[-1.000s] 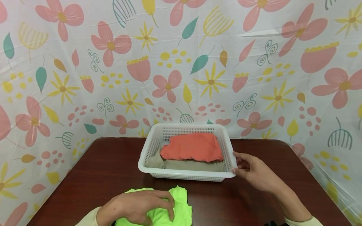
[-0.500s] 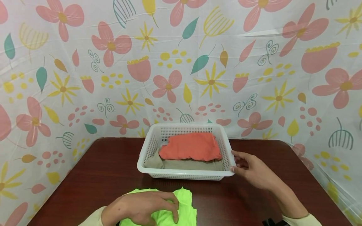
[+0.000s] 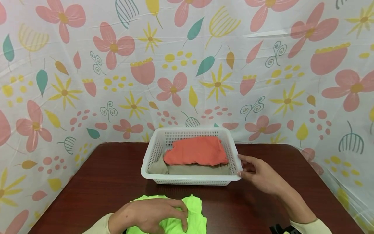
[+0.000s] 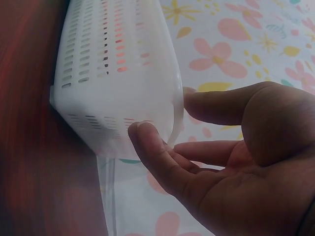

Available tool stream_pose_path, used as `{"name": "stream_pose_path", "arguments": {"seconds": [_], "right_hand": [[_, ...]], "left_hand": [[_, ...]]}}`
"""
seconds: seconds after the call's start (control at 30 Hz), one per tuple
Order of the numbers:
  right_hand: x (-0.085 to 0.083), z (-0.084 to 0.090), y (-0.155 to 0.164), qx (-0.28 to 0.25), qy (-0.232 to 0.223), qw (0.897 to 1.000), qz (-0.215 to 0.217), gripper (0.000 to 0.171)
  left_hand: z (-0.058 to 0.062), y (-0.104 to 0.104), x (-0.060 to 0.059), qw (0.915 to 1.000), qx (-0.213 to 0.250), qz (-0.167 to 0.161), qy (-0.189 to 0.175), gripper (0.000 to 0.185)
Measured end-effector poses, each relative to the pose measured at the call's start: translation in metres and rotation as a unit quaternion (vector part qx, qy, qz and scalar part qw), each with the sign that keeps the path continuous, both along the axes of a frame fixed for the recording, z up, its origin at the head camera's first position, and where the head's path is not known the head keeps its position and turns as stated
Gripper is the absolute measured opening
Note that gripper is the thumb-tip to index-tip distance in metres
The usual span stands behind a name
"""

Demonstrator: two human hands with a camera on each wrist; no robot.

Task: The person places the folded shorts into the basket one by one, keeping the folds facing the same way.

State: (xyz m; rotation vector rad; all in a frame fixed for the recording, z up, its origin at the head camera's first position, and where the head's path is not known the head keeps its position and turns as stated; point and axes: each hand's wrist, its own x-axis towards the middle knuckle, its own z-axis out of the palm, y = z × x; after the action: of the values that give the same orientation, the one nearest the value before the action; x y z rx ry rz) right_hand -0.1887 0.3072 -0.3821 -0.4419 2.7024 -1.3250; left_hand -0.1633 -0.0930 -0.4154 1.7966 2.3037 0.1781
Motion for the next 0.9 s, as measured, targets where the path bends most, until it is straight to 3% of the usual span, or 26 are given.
{"name": "stream_pose_path", "arguments": {"seconds": [0.63,0.9], "right_hand": [[0.0,-0.001,-0.001,-0.008,0.0,1.0,0.0,0.069],[0.001,-0.003,-0.002,-0.004,0.003,1.0,-0.006,0.068]], "left_hand": [[-0.001,0.015,-0.002,0.9986,0.012,-0.02,-0.048,0.064],[-0.004,0.025,0.002,0.9988,0.008,-0.019,-0.043,0.058]]}}
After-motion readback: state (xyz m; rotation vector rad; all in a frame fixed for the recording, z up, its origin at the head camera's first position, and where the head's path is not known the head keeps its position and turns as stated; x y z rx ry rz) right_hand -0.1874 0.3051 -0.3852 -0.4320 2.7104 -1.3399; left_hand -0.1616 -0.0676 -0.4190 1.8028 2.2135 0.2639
